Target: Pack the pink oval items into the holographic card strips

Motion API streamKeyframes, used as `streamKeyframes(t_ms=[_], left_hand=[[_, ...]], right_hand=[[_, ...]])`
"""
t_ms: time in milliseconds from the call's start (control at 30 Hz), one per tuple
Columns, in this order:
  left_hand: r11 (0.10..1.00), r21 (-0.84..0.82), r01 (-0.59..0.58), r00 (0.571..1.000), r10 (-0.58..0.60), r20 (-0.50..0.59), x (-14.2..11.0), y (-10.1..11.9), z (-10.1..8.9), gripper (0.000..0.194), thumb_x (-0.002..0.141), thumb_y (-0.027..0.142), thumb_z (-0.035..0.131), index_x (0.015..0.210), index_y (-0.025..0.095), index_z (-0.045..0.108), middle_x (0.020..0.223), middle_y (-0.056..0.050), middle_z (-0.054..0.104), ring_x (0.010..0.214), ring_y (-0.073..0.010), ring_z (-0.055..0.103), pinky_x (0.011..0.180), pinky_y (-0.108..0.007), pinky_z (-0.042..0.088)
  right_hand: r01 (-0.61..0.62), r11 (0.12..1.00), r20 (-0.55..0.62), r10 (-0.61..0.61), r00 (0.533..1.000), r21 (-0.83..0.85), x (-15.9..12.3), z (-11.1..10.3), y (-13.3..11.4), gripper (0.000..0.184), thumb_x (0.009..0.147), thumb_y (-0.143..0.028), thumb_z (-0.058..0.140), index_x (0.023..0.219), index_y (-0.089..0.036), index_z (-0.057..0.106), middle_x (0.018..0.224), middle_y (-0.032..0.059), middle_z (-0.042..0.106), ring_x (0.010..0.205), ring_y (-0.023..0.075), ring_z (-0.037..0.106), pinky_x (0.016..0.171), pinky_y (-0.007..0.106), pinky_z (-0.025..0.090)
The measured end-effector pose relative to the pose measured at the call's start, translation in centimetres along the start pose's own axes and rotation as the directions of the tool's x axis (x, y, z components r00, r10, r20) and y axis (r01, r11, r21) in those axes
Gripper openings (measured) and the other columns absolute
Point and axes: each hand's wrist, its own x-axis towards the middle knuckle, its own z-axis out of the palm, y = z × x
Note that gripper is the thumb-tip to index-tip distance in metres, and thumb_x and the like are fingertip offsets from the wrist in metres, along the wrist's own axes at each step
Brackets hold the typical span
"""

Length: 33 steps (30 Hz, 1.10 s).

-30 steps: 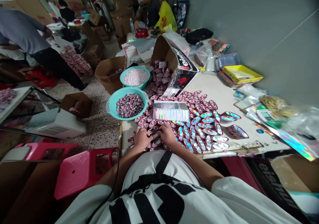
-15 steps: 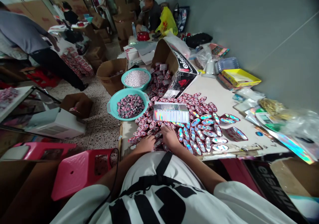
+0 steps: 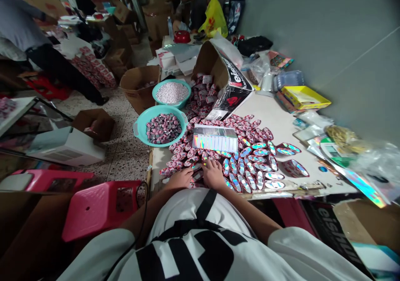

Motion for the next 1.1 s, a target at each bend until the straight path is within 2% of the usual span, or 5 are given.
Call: streamKeyframes(t_ms=[200, 333, 800, 1000, 1100], left_hand=[[1.000, 0.012, 0.001, 1.000, -0.001, -0.008, -0.2, -0.3, 0.5, 0.031, 0.093, 0.019, 0.042, 0.110, 0.022, 0.067, 0.123, -0.008, 0.063, 0.105, -0.0189, 0.061, 0.093, -0.031, 0.050], [0.994, 0.029, -0.105, 0.991, 0.107, -0.083, -0.6, -0.7, 1.4, 0.024, 0.092, 0.019, 0.045, 0.103, 0.020, 0.067, 0.113, -0.009, 0.065, 0.108, -0.0196, 0.057, 0.097, -0.032, 0.047], [0.998, 0.038, -0.055, 0.998, 0.056, -0.025, -0.8, 0.3, 0.2, 0.026, 0.094, 0.026, 0.044, 0.108, 0.021, 0.066, 0.117, -0.008, 0.067, 0.113, -0.0208, 0.057, 0.102, -0.038, 0.039], [0.996, 0.038, -0.077, 0.990, 0.081, -0.112, -2.1, 0.2, 0.3, 0.026, 0.092, 0.030, 0.051, 0.112, 0.027, 0.066, 0.134, -0.004, 0.061, 0.129, -0.0229, 0.050, 0.114, -0.047, 0.028], [0.997, 0.023, 0.077, 0.957, -0.068, -0.281, -3.9, -0.3, -0.5, 0.026, 0.093, 0.029, 0.048, 0.106, 0.030, 0.070, 0.128, -0.003, 0.065, 0.127, -0.0236, 0.051, 0.115, -0.050, 0.026]], right_hand=[[-0.051, 0.996, 0.017, 0.050, 0.999, 0.076, 1.2, -0.5, 0.0, 0.039, 0.085, -0.015, 0.048, 0.115, -0.028, 0.069, 0.120, 0.0126, 0.061, 0.111, 0.0301, 0.049, 0.099, 0.047, 0.030], [-0.011, 0.994, 0.092, 0.001, 0.996, 0.111, 1.5, -1.0, 0.7, 0.033, 0.086, -0.014, 0.047, 0.104, -0.024, 0.073, 0.107, 0.0109, 0.066, 0.103, 0.0261, 0.053, 0.096, 0.043, 0.030], [0.143, 0.986, 0.012, -0.144, 0.989, 0.091, 2.1, -1.4, 1.1, 0.024, 0.086, -0.014, 0.052, 0.086, -0.024, 0.074, 0.115, 0.0072, 0.065, 0.110, 0.0259, 0.051, 0.108, 0.049, 0.021], [-0.098, 0.992, -0.181, 0.112, 0.977, 0.085, 6.5, -3.5, 5.0, 0.040, 0.089, -0.019, 0.048, 0.128, -0.023, 0.059, 0.138, 0.0120, 0.053, 0.125, 0.0281, 0.045, 0.105, 0.047, 0.027], [-0.198, 0.980, -0.122, 0.201, 0.972, 0.033, 9.8, -4.6, 8.4, 0.065, 0.085, -0.033, 0.061, 0.145, -0.022, 0.039, 0.151, 0.0151, 0.039, 0.136, 0.0339, 0.033, 0.104, 0.050, 0.029]])
